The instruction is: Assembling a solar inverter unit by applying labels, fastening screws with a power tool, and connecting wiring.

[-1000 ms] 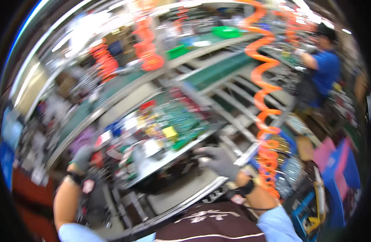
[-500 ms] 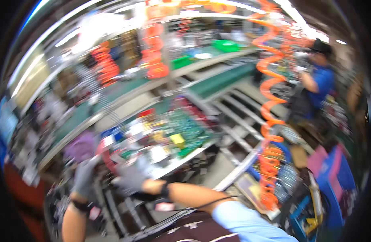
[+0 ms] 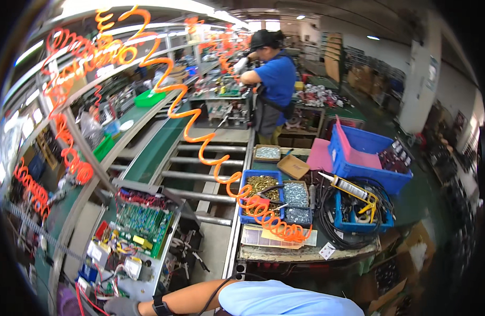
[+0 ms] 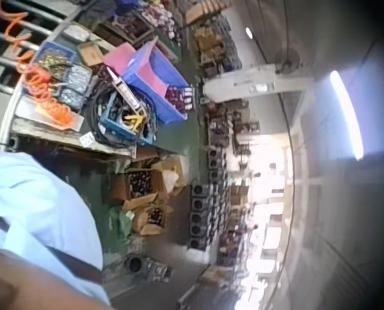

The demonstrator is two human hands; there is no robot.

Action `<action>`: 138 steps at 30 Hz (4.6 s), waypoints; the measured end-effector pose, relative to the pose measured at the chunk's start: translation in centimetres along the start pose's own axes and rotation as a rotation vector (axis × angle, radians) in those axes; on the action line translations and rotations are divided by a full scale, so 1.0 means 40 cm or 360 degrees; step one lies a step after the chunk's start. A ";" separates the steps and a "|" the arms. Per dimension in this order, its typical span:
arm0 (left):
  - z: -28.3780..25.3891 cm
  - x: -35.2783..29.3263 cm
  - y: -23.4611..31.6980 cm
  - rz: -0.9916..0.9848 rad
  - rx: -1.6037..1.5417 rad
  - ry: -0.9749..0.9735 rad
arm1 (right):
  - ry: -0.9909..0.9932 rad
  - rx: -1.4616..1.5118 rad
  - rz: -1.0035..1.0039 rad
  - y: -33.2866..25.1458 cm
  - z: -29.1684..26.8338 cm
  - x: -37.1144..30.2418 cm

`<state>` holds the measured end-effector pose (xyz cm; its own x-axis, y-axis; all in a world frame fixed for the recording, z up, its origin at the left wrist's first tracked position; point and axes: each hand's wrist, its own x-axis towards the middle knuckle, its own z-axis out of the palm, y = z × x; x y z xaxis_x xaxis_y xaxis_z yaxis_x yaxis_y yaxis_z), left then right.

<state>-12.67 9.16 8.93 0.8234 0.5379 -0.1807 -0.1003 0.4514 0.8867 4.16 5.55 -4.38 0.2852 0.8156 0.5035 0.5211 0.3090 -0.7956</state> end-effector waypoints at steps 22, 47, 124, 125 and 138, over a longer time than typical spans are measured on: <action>0.217 0.059 0.048 0.0959 0.0930 0.0155 | -0.0279 0.0016 -0.0190 -0.076 -0.113 0.016; 0.131 0.015 -0.152 0.0624 0.0084 0.0450 | -0.0034 0.0224 -0.0409 0.003 -0.221 -0.078; 0.105 0.026 -0.176 0.1285 0.1514 0.0595 | -0.0484 0.0733 0.0422 -0.147 -0.204 0.020; 0.113 0.023 -0.170 0.1279 0.1516 0.0591 | -0.0480 0.0737 0.0428 -0.147 -0.196 0.022; 0.109 -0.030 -0.264 0.1375 0.1834 0.1026 | -0.0305 0.0093 0.0109 -0.117 -0.179 -0.003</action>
<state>-10.15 0.66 1.65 0.3482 0.6718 0.6538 0.3138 -0.7407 0.5941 7.44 0.49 1.68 0.1571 0.9122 0.3785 0.4565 0.2727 -0.8469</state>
